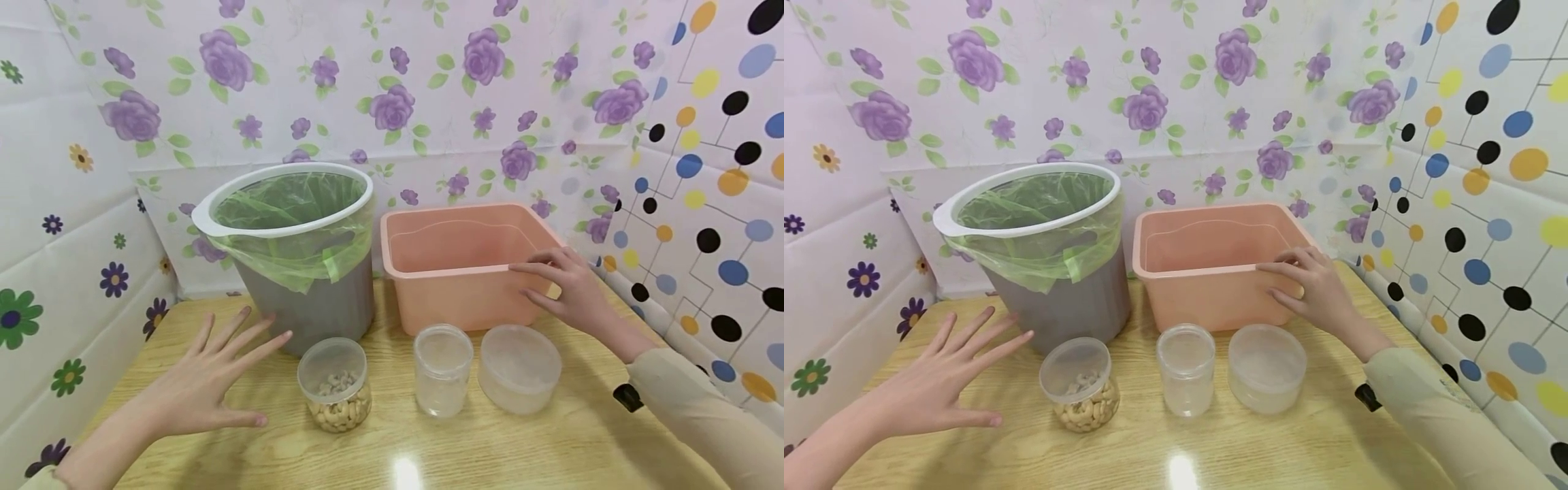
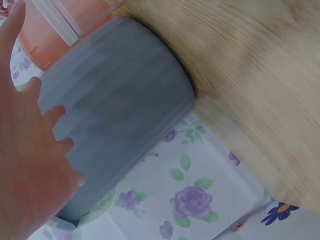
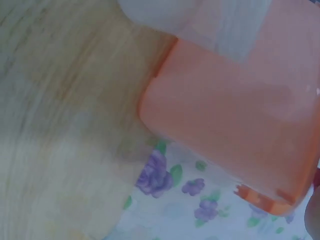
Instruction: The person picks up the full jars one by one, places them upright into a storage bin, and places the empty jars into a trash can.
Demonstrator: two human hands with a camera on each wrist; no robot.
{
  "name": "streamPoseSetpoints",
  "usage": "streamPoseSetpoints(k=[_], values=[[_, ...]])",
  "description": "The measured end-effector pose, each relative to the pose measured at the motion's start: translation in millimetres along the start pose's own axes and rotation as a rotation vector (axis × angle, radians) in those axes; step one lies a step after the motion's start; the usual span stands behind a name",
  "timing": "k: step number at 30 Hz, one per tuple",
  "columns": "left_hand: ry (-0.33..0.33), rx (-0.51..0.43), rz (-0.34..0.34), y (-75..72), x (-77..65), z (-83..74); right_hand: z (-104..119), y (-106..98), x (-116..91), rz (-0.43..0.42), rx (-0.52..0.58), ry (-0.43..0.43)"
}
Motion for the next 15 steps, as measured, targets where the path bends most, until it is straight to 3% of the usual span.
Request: streamPoseSetpoints(k=[7,15], values=[[0.014,-0.055,0.053,8.0,2.6,-3.7,-8.4,6.4,-1.1,-0.120,0.033,0.016],[0.016,-0.053,0.039,9.5,1.4,-4.5,-15.4,6.9,4.5,-0.097,0.148,0.150]])
Point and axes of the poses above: each hand's wrist, its own x-axis towards the middle knuckle, its own y-axis out of the palm, z = x × y, the point moved 8 cm from there along x, towards the middle knuckle, and after that the axes turned 14 degrees about z, right-handed, at the moved point
